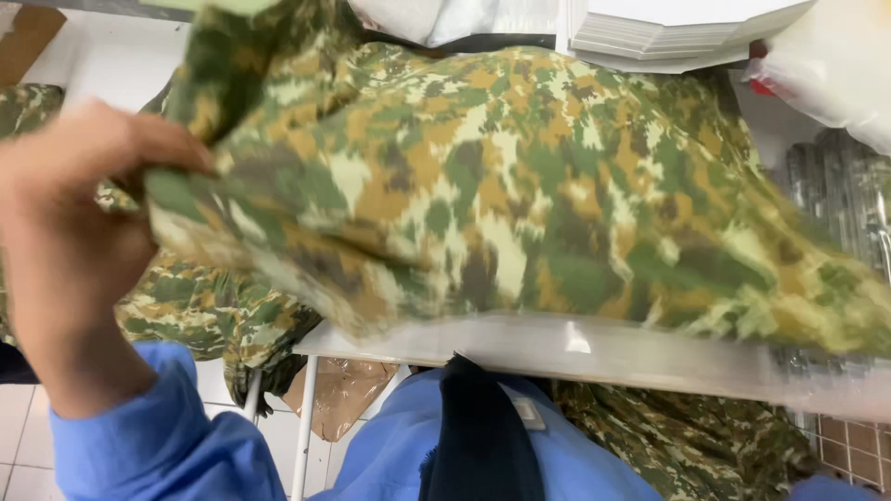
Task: The person picks up a camouflage shirt from a container, spreads it out on a work table, and folds it into a rectangle using a cardboard template. They then slide the folded shirt into a plastic bag, seal the bag, and place it on a stack of packaged items before repeating the process with a second shirt.
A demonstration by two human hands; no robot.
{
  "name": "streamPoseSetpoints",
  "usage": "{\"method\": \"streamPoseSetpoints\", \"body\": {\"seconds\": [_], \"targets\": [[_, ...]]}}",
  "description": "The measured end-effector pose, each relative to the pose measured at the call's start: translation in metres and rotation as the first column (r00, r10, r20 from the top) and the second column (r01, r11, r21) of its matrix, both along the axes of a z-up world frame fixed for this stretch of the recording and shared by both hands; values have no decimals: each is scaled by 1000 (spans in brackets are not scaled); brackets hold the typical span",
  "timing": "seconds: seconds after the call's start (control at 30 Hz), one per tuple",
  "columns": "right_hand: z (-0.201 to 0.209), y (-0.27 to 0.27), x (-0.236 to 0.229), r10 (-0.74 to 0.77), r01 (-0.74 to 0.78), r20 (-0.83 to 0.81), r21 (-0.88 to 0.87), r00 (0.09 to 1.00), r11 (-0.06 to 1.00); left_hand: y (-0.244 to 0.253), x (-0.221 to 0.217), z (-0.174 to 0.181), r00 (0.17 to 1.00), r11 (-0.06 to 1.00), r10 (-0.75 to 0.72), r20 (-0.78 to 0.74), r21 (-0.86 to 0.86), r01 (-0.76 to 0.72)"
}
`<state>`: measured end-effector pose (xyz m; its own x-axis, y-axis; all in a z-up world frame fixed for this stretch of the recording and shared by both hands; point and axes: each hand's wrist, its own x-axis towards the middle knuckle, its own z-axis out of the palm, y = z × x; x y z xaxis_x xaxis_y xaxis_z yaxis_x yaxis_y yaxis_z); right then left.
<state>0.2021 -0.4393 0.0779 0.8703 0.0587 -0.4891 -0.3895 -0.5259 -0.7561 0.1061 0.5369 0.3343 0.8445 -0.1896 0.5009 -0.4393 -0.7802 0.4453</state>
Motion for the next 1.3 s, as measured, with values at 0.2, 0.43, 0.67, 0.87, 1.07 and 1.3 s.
{"method": "streamPoseSetpoints", "body": {"seconds": [0.2, 0.43, 0.67, 0.87, 1.07, 1.3], "targets": [[65, 201, -99, 193, -156, 121, -266, 974, 951, -36, -49, -105, 725, 999, -13, -689, 15, 32], [128, 357, 12, 24, -20, 11, -303, 1000, 953, -91, 69, -223, 721, 982, 122, -682, -24, -188], [-46, 333, 63, 190, -172, -18, -518, 982, 838, -116, 136, -348, 615, 925, 361, -701, 187, -330], [-73, 319, 122, 213, 119, 447, -606, 869, 786, -135, 182, -369, 714, 893, 449, -537, 239, -382], [-75, 350, 213, 122, -19, 155, -544, 980, 839, -168, 252, -382, 714, 868, 495, -495, 324, -377], [-89, 329, 161, 172, 142, 422, -615, 890, 776, -155, 222, -359, 809, 901, 434, -395, 214, -378]]}}
